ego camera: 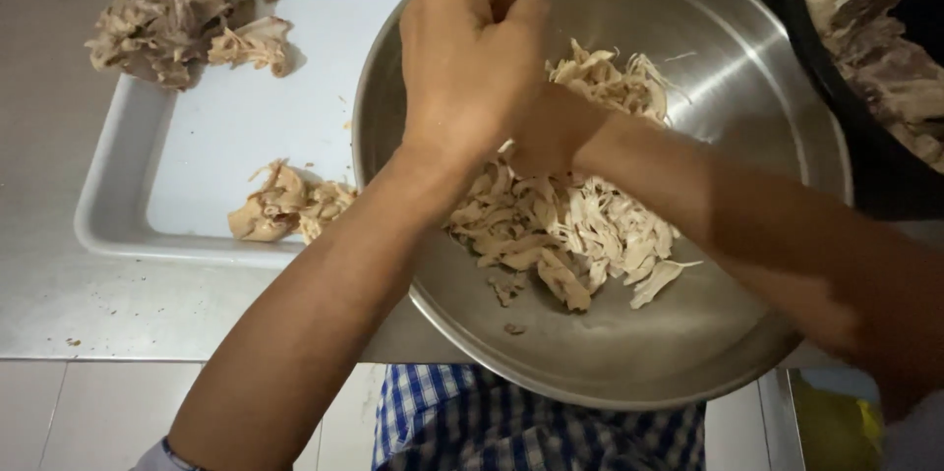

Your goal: The person shreds cooked chicken meat by hand, separating the meat from the bones and placing the shredded pieces into a large metal bowl. They also place the leftover bones and cartilage onto a white tray.

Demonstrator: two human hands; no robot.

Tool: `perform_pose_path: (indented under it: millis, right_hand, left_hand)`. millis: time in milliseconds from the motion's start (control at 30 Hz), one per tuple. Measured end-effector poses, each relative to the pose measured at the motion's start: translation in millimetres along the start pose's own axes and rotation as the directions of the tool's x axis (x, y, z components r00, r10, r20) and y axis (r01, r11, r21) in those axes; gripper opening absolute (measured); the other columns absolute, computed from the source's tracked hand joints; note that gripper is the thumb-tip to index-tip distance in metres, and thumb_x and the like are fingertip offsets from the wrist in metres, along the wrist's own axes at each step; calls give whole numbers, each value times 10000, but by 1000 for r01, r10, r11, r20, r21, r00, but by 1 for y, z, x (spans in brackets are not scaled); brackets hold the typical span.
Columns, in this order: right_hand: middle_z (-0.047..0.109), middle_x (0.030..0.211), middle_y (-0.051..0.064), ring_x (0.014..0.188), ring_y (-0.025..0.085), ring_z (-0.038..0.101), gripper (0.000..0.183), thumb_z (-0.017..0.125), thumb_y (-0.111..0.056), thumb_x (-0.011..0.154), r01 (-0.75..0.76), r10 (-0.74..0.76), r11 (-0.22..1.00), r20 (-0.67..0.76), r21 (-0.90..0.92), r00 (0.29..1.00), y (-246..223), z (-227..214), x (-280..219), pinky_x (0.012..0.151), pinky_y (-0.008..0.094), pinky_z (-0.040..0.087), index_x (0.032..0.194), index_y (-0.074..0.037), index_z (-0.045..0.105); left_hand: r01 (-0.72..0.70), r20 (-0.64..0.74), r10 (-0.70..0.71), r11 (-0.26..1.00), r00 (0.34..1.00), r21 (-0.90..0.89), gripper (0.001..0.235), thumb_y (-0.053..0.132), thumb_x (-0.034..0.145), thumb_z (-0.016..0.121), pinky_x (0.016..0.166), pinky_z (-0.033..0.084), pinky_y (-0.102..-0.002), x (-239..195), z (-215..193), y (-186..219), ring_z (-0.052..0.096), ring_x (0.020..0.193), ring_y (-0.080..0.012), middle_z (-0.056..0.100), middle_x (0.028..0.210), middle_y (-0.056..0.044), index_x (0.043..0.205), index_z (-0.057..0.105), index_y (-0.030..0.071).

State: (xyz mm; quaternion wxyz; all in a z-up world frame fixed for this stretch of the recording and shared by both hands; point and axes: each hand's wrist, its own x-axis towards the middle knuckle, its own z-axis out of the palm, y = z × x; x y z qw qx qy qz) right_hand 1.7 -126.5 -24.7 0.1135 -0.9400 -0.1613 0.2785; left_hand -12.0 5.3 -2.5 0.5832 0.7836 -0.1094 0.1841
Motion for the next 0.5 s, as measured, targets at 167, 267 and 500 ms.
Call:
perform_pose_path:
  millis: [167,267,500]
  right_hand:
    - [625,766,82,644,196,595,58,708,-4,833,70,-52,975,-89,213,995,22,-14,-6,529,304,466,855,-6,654]
    - [632,678,33,591,130,600,132,775,-74,867,194,-86,902,-278,387,957,37,-29,-30,515,284,428,802,-35,667]
    - [706,702,213,582,244,721,227,680,28,884,512,-49,497,-566,701,823,23,-34,-89,525,316,615,1079,139,717]
  left_hand:
    - [199,79,-205,977,976,82,342,187,821,605,485,262,-359,3,-14,19,329,547,-124,377,557,28,564,382,160]
    - [250,130,-278,948,952,196,287,241,787,557,528,272,-435,7,-13,16,345,590,-187,400,580,-11,583,390,128]
    - [314,348,-272,947,897,-70,222,219,806,657,591,519,-353,-9,-8,43,658,590,-184,651,609,-89,769,767,30]
